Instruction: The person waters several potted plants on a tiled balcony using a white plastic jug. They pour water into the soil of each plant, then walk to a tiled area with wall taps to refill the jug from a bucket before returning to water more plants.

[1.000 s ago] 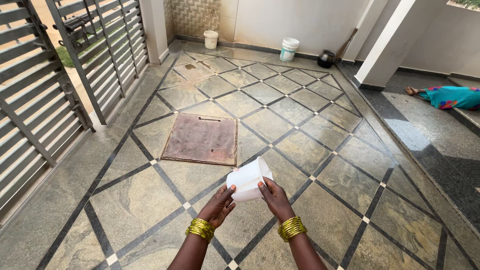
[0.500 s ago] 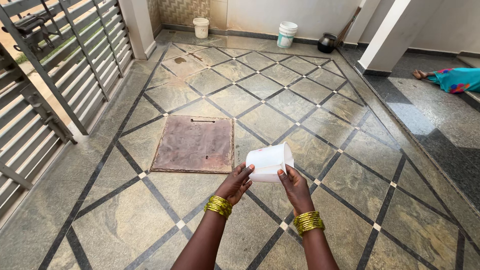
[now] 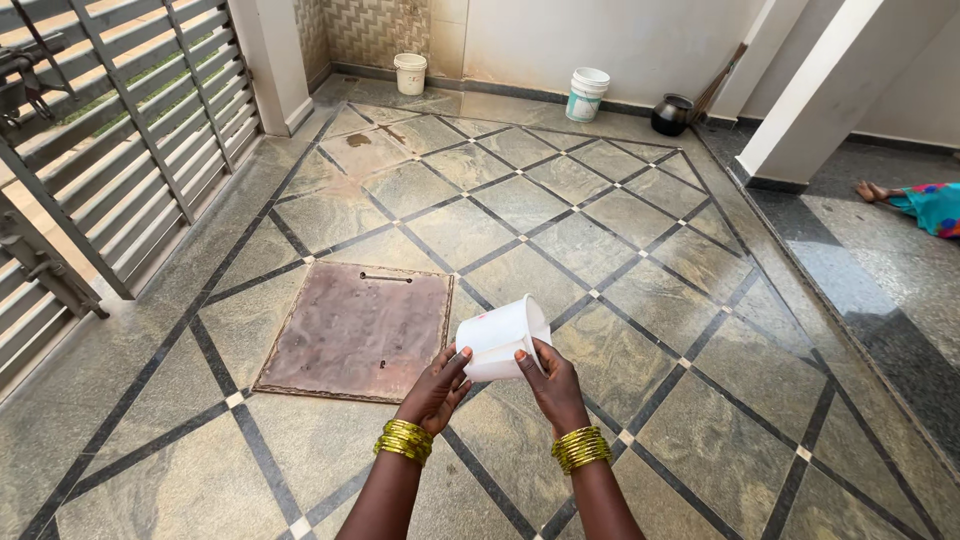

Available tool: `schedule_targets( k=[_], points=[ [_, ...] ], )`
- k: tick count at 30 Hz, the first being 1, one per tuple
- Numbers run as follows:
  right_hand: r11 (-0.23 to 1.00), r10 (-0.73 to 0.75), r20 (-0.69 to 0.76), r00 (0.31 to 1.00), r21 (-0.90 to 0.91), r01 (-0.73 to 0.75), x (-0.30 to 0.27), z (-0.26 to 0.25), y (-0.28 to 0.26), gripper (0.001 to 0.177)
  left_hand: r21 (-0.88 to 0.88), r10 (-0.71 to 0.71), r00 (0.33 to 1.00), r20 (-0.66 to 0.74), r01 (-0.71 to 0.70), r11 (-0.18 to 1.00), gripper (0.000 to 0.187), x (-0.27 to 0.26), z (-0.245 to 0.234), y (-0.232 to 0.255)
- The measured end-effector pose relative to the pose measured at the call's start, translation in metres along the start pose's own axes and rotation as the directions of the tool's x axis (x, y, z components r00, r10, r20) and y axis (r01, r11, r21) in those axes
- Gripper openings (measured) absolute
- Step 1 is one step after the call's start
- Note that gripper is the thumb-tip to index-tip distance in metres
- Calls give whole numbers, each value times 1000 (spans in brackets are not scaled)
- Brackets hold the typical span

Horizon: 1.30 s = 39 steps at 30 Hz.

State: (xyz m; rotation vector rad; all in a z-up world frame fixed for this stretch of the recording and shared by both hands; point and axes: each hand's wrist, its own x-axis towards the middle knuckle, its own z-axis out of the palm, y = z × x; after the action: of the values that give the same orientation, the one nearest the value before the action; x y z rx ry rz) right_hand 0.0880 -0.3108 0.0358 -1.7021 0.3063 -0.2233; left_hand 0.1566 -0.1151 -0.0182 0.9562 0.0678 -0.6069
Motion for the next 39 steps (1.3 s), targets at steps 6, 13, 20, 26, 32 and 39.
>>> schedule_targets(
  k=[6,13,20,26,32,39],
  points=[
    [1000,-16,51,999,16,15,48,-15,11,65,40,-23,999,-39,24,999,98,51,0,3],
    [997,51,-3,999,-65,-51,118,-29,20,68,-38,-33,999,8,34,999,80,135,10,7],
    [998,69,-4,998,-14,-69,213,-21,44,70,-73,-65,998,-10,64,995,75,227,2,23],
    [995,71,-96,993,-64,-77,275,-17,38,67,-13,-69,997,19,70,997,76,310,9,58],
    [995,88,-117,989,-29,-92,342,-24,25,66,25,-54,994,97,52,998,79,378,27,86],
    [997,62,-60,996,-44,-64,445,-45,43,64,155,-36,999,33,30,987,92,452,41,101]
  ],
)
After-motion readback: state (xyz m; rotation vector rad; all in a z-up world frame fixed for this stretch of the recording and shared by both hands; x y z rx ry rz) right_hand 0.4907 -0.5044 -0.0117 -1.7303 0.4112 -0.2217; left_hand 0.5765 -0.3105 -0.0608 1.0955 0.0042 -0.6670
